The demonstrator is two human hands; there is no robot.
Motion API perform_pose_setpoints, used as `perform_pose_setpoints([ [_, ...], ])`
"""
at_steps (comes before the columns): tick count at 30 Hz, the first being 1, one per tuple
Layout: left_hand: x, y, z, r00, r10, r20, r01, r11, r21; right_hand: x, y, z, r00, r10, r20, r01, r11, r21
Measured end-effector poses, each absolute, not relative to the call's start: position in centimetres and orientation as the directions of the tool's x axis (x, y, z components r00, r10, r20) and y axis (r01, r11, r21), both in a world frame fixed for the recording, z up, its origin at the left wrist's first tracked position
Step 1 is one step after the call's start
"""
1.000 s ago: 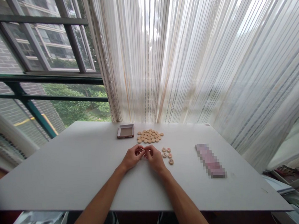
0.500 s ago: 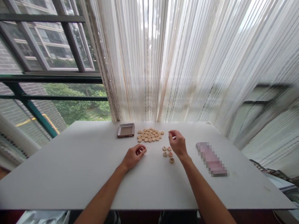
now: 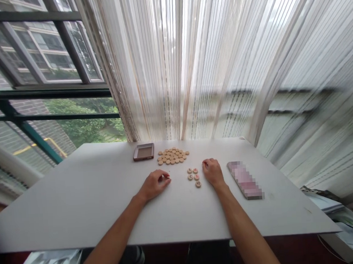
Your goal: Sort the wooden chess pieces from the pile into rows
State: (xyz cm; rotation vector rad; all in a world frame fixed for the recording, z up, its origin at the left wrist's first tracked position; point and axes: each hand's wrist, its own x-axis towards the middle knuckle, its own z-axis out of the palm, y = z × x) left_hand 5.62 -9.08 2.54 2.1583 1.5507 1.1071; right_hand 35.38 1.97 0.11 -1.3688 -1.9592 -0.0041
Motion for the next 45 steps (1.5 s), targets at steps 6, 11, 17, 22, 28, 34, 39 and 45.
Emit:
perform_pose_setpoints([
  [6, 7.7, -10.5, 3.0, 0.329, 0.854, 0.402, 0.682, -0.509, 0.525, 35.6, 2.1, -0.1, -0.144, 0.812, 0.566, 0.805, 0.429, -0.41],
  [11, 10.5, -10.5, 2.3, 0.507, 0.749, 0.427, 0.621, -0.66, 0.423, 35.7, 2.2, -0.2, -0.125, 0.817, 0.562, 0.794, 0.422, -0.437],
  [17, 11.3, -10.3, 1.9, 0.521, 0.714, 0.468, 0.649, -0.687, 0.326, 35.8, 2.3, -0.3, -0.12, 0.823, 0.555, 0.781, 0.424, -0.46],
  [22, 12.4, -10.4, 2.2, 0.522, 0.719, 0.458, 0.696, -0.67, 0.258, 35.8, 2.3, -0.3, -0.114, 0.826, 0.551, 0.777, 0.42, -0.469],
  [28, 13.7, -9.7, 1.7, 0.52, 0.708, 0.477, 0.695, -0.676, 0.245, 35.9, 2.2, -0.2, -0.122, 0.827, 0.548, 0.777, 0.423, -0.466],
  [34, 13.6, -9.3, 0.9, 0.477, 0.674, 0.564, 0.707, -0.676, 0.209, 35.9, 2.3, -0.3, -0.132, 0.825, 0.55, 0.776, 0.431, -0.461],
  [39, 13.6, -9.3, 0.7, 0.456, 0.68, 0.575, 0.725, -0.658, 0.202, 36.0, 2.5, -0.4, -0.136, 0.819, 0.558, 0.777, 0.438, -0.452],
  [45, 13.6, -9.3, 0.7, 0.436, 0.699, 0.567, 0.73, -0.643, 0.232, 36.0, 2.4, -0.3, -0.143, 0.812, 0.566, 0.782, 0.444, -0.438],
])
